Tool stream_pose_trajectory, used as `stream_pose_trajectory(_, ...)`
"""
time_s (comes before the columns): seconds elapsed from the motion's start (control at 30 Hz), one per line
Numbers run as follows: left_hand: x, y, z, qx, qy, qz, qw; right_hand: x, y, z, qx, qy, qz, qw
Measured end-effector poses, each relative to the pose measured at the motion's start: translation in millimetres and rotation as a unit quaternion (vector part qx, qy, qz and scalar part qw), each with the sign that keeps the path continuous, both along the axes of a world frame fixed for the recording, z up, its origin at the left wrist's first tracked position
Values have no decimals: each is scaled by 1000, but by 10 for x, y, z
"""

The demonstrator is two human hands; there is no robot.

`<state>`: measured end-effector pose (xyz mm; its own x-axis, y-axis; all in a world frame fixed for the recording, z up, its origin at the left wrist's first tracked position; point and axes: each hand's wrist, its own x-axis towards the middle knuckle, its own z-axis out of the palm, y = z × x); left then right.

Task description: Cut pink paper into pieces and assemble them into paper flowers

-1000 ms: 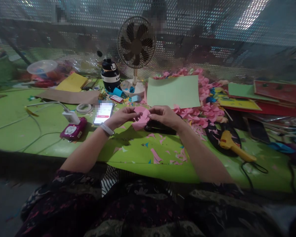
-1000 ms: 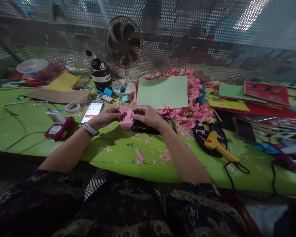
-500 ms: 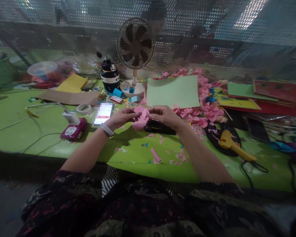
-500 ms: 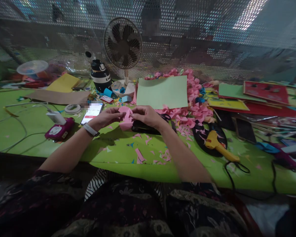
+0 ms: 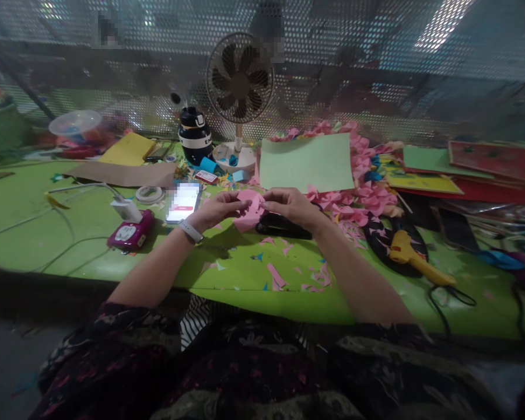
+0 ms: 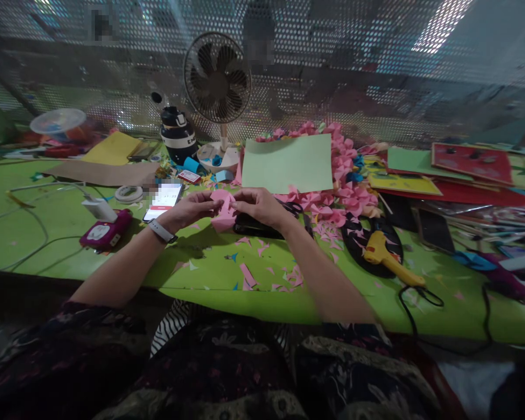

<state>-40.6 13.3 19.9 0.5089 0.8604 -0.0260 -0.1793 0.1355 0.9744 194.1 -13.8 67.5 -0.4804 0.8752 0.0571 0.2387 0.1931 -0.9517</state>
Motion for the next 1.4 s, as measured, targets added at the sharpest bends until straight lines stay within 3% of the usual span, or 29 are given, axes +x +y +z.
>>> stream_pose_trajectory(0.33, 43, -52, 35, 28, 11, -16, 999, -23, 9, -42, 41, -23, 1, 999)
stream_pose_trajectory(0.57, 103, -119, 73, 116, 40, -8, 992, -48, -8, -44, 71, -43, 24, 996)
stream_pose_trajectory(0.7, 126, -156, 103, 151, 46, 1, 987, -57, -4, -54, 32, 10, 28, 999)
stream_pose_trajectory(1.03, 174, -218, 149, 157, 21, 17, 987, -109, -47, 2, -89, 107, 27, 990)
stream_pose_trajectory(1.4, 170, -188, 114, 143, 2, 59, 988, -31, -31, -6, -58, 95, 1, 994)
